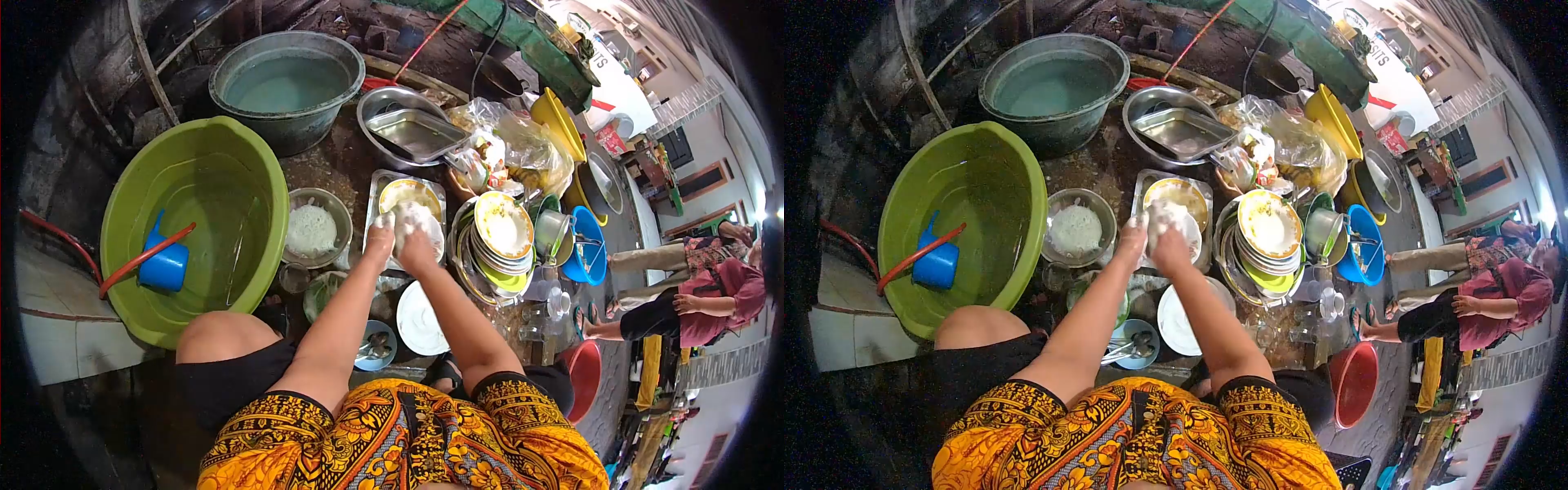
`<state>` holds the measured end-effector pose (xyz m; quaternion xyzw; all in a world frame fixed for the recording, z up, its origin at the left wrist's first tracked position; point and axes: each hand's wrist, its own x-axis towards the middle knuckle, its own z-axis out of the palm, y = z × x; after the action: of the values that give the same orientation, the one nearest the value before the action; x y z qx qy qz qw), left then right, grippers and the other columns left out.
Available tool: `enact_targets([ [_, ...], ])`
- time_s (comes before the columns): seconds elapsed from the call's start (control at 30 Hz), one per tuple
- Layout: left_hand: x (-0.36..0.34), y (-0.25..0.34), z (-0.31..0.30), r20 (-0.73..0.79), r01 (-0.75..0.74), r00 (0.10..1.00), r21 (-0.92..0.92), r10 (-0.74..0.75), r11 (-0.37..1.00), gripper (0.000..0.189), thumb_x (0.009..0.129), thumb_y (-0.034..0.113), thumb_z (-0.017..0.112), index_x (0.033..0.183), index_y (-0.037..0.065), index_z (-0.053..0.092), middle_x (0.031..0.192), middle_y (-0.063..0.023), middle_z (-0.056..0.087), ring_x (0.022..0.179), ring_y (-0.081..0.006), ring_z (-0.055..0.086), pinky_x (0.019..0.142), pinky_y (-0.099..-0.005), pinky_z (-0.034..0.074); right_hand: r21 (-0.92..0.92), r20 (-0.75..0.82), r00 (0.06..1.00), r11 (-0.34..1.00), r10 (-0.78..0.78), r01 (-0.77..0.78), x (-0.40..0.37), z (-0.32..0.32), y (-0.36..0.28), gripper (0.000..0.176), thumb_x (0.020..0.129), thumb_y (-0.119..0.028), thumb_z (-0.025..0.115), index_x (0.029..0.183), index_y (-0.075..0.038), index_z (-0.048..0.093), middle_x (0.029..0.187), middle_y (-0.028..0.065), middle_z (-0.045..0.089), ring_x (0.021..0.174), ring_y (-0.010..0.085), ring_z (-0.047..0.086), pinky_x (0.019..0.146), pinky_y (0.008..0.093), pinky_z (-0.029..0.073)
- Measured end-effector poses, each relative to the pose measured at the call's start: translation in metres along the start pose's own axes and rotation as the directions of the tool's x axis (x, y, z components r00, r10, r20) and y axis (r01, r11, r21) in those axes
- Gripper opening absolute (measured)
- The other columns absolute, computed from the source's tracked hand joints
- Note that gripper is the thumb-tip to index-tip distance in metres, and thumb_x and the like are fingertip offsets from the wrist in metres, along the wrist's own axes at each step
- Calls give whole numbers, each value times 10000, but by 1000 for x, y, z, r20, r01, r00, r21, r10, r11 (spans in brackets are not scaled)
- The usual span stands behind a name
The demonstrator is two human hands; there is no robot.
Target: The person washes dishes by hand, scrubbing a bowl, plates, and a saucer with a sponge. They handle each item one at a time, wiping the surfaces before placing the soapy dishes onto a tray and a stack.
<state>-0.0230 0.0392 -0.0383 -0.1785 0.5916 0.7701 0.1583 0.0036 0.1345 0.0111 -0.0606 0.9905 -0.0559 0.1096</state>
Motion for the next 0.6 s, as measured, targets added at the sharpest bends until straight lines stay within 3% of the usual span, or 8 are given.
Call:
enact_targets([
  [0.1,4,-4,-8,-109,-93,992,-214,70,973,340,831,289,466,1043,36,548,892,-140,606,747,-202,592,639,-339,473,285,-356,899,886,-256,365,-31,12,-18,458,649,-24,481,1100,49,443,1046,283,490,994,419,435,907,430,343],
  [0.17,9,0,-15,-116,-38,993,-270,7,962,327,828,263,458,1034,27,550,882,-138,608,759,-207,592,655,-346,468,349,-282,932,881,-228,321,-48,-2,-4,443,662,-41,499,1094,40,450,1007,276,510,929,423,476,837,435,395],
  [0.23,2,2,-16,-171,-23,985,23,27,999,361,820,279,471,1043,4,535,862,-136,604,733,-219,581,642,-359,457,124,-70,996,991,60,-52,-39,-1,22,413,658,-37,498,1067,22,479,951,264,534,854,422,508,757,441,430],
  [0.37,13,-37,12,67,-4,998,-142,14,990,386,801,290,496,1037,-14,532,885,-121,590,765,-201,540,667,-368,435,162,-255,966,987,43,-1,-12,32,36,352,632,-2,470,977,45,525,908,297,527,852,423,504,770,447,418],
  [0.43,-14,-12,14,26,-110,993,-93,113,990,377,801,300,514,1036,7,537,880,-106,592,758,-215,559,654,-381,450,56,-319,928,974,-193,221,-9,53,30,390,658,-93,544,1021,48,524,908,300,527,888,414,511,810,436,410],
  [0.53,4,-14,-2,-9,212,974,-332,-228,919,293,824,253,500,1023,45,559,878,-98,597,707,-195,596,591,-383,481,269,-234,928,898,-290,348,-47,21,12,507,678,-126,551,1151,16,435,1010,307,485,952,417,476,842,441,386],
  [0.57,-13,12,-7,-40,177,979,-310,-199,934,266,827,199,473,1027,45,556,861,-94,598,705,-178,595,583,-372,480,274,-256,893,859,-369,433,-51,21,21,534,677,-118,549,1175,17,414,1046,291,475,989,404,462,869,433,371],
  [0.6,-3,1,-11,-17,72,997,-202,-77,977,268,825,199,478,1031,47,553,855,-89,600,696,-177,591,580,-369,477,211,-139,963,943,-231,257,-50,17,31,512,681,-120,547,1163,3,427,1033,281,486,982,395,470,855,429,381],
])
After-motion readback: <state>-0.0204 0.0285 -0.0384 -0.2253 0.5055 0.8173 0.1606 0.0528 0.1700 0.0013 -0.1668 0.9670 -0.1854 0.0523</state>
